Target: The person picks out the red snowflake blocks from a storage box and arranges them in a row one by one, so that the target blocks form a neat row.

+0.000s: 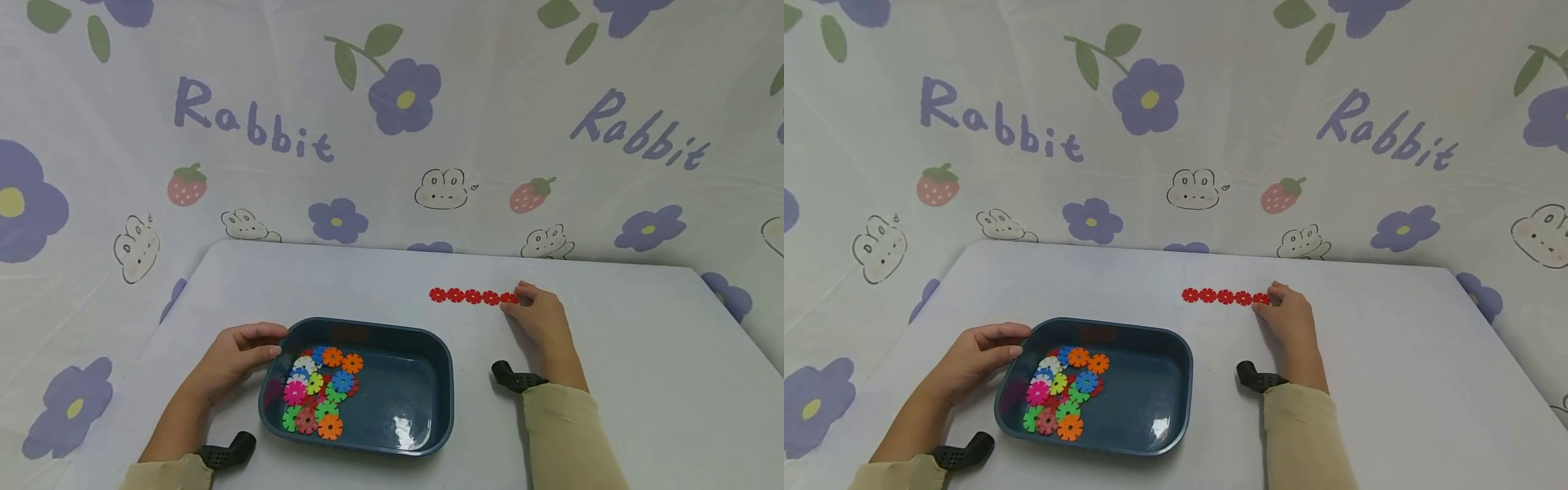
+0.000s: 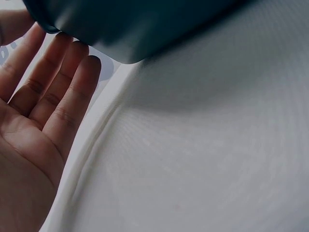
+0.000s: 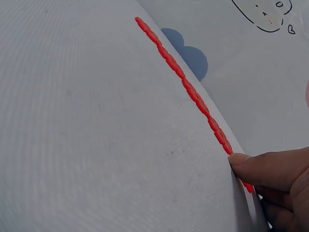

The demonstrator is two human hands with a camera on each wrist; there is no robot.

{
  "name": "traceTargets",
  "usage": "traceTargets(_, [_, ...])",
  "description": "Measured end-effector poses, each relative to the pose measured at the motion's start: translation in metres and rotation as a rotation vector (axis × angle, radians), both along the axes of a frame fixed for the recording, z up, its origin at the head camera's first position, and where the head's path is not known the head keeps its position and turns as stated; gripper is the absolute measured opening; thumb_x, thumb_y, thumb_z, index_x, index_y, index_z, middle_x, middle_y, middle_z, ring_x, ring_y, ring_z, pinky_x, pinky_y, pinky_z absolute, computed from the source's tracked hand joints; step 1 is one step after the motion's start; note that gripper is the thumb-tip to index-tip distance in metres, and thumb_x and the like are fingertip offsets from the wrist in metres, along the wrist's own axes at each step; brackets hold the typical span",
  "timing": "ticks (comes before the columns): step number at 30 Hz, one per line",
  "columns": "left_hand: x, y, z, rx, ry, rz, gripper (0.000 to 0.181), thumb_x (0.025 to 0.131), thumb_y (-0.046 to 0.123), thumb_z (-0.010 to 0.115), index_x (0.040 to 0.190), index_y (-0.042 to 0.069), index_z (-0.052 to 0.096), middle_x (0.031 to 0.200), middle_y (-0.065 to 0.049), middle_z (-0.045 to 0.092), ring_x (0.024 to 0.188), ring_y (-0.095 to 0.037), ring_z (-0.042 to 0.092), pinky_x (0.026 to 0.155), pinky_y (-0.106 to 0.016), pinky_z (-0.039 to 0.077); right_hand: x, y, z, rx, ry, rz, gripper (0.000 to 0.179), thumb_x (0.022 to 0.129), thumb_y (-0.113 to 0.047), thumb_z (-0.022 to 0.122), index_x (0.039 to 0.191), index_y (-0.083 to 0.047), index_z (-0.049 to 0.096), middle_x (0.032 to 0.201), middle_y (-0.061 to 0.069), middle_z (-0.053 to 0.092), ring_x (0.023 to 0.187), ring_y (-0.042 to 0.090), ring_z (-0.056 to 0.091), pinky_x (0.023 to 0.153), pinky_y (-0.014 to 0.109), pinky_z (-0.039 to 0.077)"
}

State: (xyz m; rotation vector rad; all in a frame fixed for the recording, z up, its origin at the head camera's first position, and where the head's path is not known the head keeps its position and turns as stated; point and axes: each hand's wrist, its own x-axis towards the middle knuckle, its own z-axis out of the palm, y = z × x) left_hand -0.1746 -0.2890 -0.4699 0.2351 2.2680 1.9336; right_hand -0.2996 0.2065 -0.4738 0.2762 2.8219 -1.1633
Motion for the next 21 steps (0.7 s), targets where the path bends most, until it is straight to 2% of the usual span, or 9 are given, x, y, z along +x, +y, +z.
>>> traceTargets(7, [-0.0012,-0.0001,-0.0022,0.011,-0.005,0.007,0.032,0.092,0.011,0.067,0.12,-0.004,0.063,0.111,0.01,0.07,0.103,-0.007,0.066,0.087,-0.024,0.055,0.0021,-0.0002,0.0026,0.01,-0.011,0.012,0.062,0.093,-0.025,0.065,0.148,-0.005,0.043,0.156,0.015,0.036,0.147,0.038,0.025,0.115,0.054,0.028])
traceTargets(16, [0.0001,0.0007,-0.0002,0.023,-0.015,0.003,0.03,0.093,0.01,0.066,0.12,-0.003,0.064,0.111,0.01,0.071,0.103,-0.007,0.065,0.087,-0.024,0.056,0.0008,-0.0028,0.0041,0.041,-0.03,0.001,0.07,0.092,-0.032,0.067,0.15,-0.006,0.038,0.157,0.017,0.034,0.147,0.04,0.025,0.113,0.055,0.033])
traceTargets(21, [0.0018,0.0022,0.0029,0.032,-0.012,-0.006,0.031,0.094,0.01,0.065,0.121,-0.004,0.063,0.111,0.009,0.07,0.104,-0.007,0.065,0.087,-0.023,0.055,0.0019,-0.0086,0.0099,0.09,0.036,0.042,0.074,0.091,-0.032,0.068,0.151,-0.003,0.035,0.159,0.016,0.03,0.148,0.038,0.021,0.115,0.057,0.027])
